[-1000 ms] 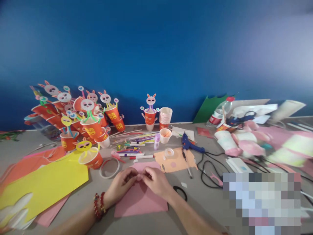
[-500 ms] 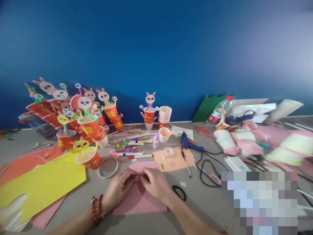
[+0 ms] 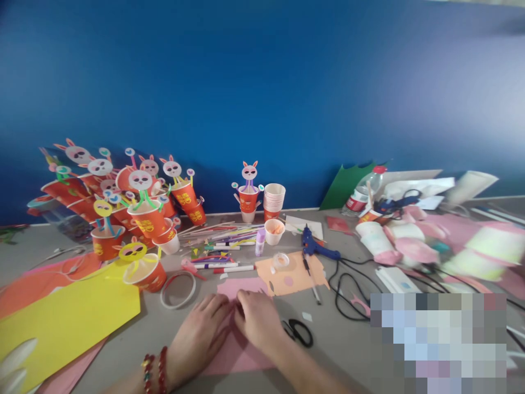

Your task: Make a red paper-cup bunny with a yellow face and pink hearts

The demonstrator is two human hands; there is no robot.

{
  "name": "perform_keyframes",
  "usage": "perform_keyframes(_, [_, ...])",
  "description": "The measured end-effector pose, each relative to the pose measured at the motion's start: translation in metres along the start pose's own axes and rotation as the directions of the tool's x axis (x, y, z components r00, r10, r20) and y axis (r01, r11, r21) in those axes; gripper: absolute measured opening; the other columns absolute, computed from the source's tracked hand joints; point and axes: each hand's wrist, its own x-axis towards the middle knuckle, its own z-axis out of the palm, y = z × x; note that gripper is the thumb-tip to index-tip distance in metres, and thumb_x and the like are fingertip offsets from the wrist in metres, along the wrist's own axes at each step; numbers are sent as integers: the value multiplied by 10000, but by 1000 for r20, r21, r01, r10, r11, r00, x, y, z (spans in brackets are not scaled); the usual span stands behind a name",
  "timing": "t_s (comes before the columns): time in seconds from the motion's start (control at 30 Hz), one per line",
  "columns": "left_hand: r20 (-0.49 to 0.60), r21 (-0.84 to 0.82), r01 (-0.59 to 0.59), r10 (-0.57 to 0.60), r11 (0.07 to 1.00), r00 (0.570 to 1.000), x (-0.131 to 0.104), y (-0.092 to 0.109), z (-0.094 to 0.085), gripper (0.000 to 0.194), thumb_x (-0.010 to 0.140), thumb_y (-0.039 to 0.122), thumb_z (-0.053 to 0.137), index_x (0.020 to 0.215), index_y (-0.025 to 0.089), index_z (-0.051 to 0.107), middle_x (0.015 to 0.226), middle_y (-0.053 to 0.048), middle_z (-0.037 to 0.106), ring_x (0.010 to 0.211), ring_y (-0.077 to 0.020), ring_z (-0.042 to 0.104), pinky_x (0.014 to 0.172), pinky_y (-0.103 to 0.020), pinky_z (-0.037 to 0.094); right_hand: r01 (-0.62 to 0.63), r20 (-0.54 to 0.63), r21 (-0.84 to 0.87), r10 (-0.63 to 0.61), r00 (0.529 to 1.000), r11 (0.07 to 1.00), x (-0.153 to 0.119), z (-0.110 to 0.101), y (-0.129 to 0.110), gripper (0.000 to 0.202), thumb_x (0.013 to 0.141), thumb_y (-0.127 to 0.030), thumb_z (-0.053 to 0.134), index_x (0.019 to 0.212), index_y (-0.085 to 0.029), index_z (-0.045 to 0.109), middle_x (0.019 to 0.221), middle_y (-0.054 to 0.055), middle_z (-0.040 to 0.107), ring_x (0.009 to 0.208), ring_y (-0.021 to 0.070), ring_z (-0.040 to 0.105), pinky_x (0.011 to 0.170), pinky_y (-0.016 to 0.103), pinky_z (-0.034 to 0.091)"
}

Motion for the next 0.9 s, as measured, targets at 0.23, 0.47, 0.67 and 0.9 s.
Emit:
perform_keyframes(0.23, [137, 233, -33, 1, 972, 991, 2, 12, -2, 366, 865, 173, 591, 1227, 120, 596, 1191, -148, 625, 1109, -344, 550, 957, -549, 468, -6, -19, -53, 5, 1000, 999, -1, 4, 2, 83, 871, -195, 516, 923, -187, 580, 813, 61, 719, 774, 228, 671, 639, 269, 370])
perform_keyframes(0.47, [111, 189, -98, 78, 977, 991, 0, -1, -4, 366, 863, 206, 590, 1225, 163, 560, 1171, -105, 620, 1069, -306, 549, 930, -481, 490, 25, -122, 63, -17, 992, 998, 1, -20, 6, 107, 901, -185, 483, 914, -213, 585, 874, 31, 700, 792, 190, 656, 681, 260, 424])
perform_keyframes(0.67, [8, 68, -119, 119, 991, 993, -6, -10, 1, 287, 881, 188, 531, 1165, 171, 569, 1193, -105, 603, 1069, -286, 536, 948, -471, 469, 98, -156, -168, -125, 980, 981, 26, -35, 3, 169, 933, -182, 481, 1051, -208, 600, 1046, 64, 676, 897, 205, 658, 731, 273, 456])
perform_keyframes(0.9, [-134, -81, -143, 131, 986, 982, -9, -22, 8, 265, 866, 152, 513, 1120, 197, 575, 1128, -92, 618, 990, -249, 572, 889, -417, 501, 34, -142, -366, -92, 986, 930, 56, -18, 7, 207, 890, -48, 476, 937, -173, 634, 933, 84, 669, 776, 196, 651, 595, 249, 427])
